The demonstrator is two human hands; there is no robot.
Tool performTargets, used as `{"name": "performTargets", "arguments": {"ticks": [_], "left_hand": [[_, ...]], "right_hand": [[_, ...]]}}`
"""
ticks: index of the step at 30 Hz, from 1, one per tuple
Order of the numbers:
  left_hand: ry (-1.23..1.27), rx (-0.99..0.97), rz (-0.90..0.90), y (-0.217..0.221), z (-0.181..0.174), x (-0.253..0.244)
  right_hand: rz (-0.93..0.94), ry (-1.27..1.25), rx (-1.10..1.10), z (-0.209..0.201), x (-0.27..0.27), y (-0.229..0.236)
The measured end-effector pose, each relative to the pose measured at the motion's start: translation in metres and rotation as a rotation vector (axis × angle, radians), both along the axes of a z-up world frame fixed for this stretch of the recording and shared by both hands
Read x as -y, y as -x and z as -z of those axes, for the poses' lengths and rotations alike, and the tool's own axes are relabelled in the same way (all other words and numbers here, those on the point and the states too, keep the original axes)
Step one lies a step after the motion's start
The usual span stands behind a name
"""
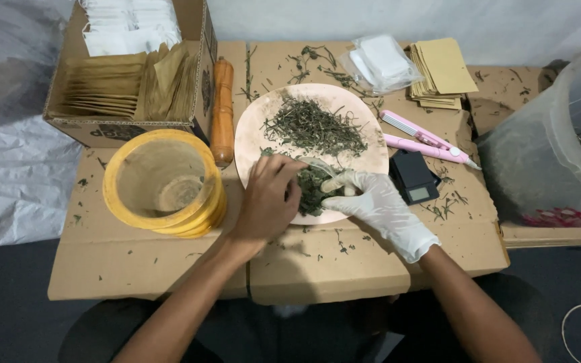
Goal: The person grinds dried leaves using a wooden mortar and pestle by hand, then uses a small piece of paper to scoop the ground leaves into a white filter bag.
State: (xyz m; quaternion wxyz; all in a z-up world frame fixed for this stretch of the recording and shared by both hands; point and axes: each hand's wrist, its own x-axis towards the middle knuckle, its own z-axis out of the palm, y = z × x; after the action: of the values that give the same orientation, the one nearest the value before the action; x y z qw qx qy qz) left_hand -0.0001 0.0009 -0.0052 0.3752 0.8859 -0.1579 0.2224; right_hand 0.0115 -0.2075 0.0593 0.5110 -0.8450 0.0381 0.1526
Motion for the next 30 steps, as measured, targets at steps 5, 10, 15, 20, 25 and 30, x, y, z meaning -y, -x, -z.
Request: {"name": "performTargets", "arguments": {"ticks": [5,10,15,20,25,30], "left_hand": [[0.004,0.002,-0.09,0.0,0.006,-0.009],[0.021,-0.012,-0.104,0.003,0.002,-0.01],[0.061,-0.039,-0.058,0.001,0.008,-0.007],[0.032,0.027,-0.022,0.001,0.006,0.0],[0.025,0.061,-0.011,-0.003,0.018,0.002],[0.037,0.042,-0.022,0.0,0.006,0.002]], "right_hand": [[-0.054,0.035,0.055,0.013,0.006,-0.005],[-0.111,0.103,0.078,0.014,0.005,-0.005],[0.023,-0.017,0.085,0.011,0.003,-0.007],[0.063,-0.036,0.121,0.029,0.014,-0.02],[0.097,-0.132,0.085,0.022,0.013,-0.025],[0.116,-0.111,0.128,0.009,0.015,-0.04]]}}
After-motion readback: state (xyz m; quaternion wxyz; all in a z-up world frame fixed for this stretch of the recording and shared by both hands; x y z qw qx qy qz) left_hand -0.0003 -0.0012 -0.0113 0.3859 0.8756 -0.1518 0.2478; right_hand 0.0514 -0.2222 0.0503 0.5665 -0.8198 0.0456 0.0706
